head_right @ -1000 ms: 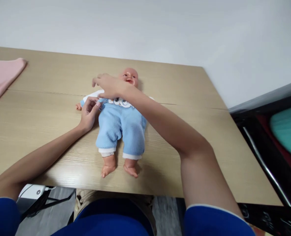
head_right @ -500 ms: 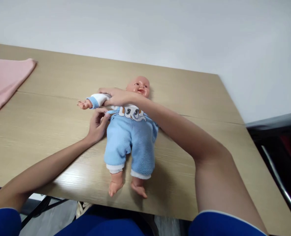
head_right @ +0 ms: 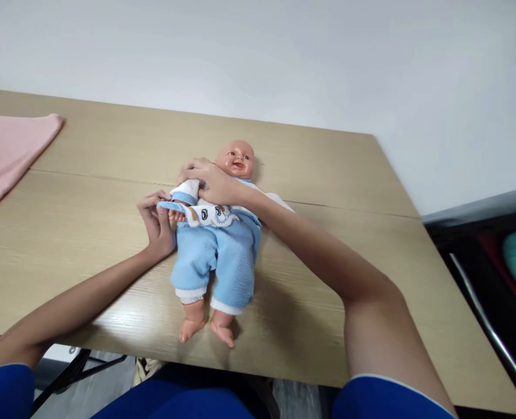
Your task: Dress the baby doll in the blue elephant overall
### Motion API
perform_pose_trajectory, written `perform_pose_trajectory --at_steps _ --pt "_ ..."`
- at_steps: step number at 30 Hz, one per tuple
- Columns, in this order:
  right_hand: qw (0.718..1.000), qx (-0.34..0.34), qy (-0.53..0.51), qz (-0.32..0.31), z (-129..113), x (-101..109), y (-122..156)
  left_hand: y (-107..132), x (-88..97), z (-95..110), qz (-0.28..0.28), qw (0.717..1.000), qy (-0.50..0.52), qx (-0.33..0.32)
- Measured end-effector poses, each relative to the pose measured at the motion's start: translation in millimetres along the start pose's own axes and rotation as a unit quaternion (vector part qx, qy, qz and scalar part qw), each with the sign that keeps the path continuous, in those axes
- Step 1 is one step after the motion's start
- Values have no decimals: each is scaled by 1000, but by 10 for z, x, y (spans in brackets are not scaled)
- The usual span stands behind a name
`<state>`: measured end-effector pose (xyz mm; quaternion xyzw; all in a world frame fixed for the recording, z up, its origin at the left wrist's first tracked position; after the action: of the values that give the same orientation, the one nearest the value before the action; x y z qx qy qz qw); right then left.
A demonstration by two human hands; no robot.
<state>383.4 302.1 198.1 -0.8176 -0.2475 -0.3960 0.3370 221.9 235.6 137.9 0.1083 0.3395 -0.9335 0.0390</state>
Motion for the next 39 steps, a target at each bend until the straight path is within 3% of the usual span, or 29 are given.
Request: perform_pose_trajectory --at_steps 6,11,13,17,21,26,29,31,36,39 --pt "995 -92 -18 38 -169 51 336 -45 34 -383 -5 988 55 147" --pt "980 -160 90 73 -420 66 588 -65 39 -526 -9 983 45 178" --pt "979 -180 73 57 -349 34 596 -65 45 -523 -7 983 36 181" --pt "966 -243 -87 3 70 -89 576 -97 43 -513 -18 983 29 179" --pt "944 -241 -223 32 298 -153 533 -212 77 -685 -21 977 52 204" --pt "953 -209 -153 156 273 -7 532 -291 7 -1080 -49 936 125 324" --pt "955 -198 -170 142 252 -52 527 -350 -12 -1088 -61 937 124 320" --pt "937 -217 -239 136 339 -90 565 -376 -9 -1052 -67 941 120 308" --pt "832 -295 -456 110 602 -266 712 -381 -86 -1055 -112 926 151 329" --pt "817 -295 -483 109 623 -289 736 -395 -151 -1177 -104 902 169 383"
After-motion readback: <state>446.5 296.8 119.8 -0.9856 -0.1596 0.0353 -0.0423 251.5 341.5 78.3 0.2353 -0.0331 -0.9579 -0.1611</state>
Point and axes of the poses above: each hand's wrist, its own y-axis away from the middle knuckle, its own x-axis out of the back of the hand, z = x × y, the point moved 10 cm from there along -y, towards the middle knuckle, and after that the axes turned 13 degrees about y, right-handed, at the moved point
